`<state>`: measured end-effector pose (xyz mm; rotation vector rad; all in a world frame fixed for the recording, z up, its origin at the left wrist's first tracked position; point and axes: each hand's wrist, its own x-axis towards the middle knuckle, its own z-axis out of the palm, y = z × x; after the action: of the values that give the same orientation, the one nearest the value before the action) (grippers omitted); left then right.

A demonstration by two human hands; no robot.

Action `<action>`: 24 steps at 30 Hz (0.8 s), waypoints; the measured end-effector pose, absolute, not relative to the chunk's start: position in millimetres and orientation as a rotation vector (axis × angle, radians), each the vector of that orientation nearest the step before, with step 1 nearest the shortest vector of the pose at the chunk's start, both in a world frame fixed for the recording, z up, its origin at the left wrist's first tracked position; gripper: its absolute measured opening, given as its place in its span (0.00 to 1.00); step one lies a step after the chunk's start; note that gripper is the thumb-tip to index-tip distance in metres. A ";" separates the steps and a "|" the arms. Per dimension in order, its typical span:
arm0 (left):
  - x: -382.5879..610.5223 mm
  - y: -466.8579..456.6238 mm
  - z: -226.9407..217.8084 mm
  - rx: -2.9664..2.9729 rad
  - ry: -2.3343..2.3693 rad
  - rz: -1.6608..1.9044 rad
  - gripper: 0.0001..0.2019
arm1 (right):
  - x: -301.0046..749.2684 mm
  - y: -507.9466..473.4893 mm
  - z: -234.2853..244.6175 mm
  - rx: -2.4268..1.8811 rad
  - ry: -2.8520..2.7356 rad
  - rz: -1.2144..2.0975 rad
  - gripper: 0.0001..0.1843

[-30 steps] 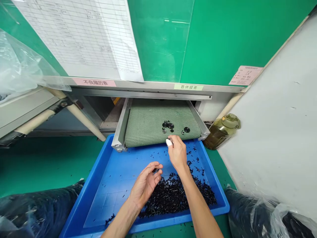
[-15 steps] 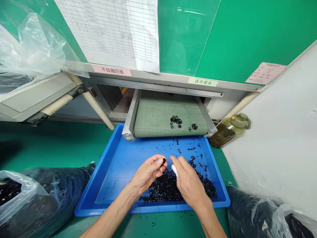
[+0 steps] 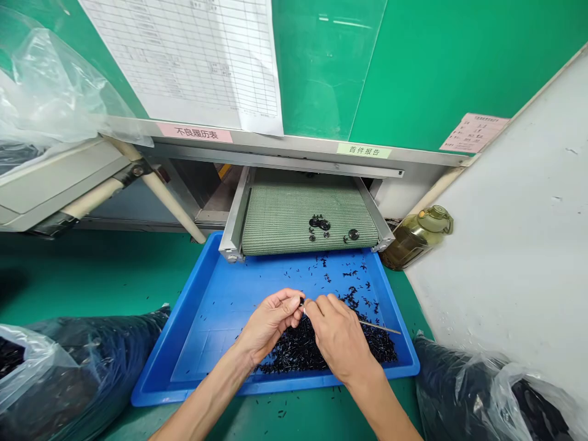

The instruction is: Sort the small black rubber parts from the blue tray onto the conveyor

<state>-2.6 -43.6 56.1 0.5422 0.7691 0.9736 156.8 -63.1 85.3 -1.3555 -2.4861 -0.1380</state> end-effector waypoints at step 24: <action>11.1 -27.0 33.5 0.275 0.738 1.102 0.09 | 171.1 65.4 57.2 -1.473 -1.765 0.164 0.18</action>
<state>11.1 -27.0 33.5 0.2748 0.7380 1.1021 171.1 65.4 57.2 -1.4730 -1.7646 0.1643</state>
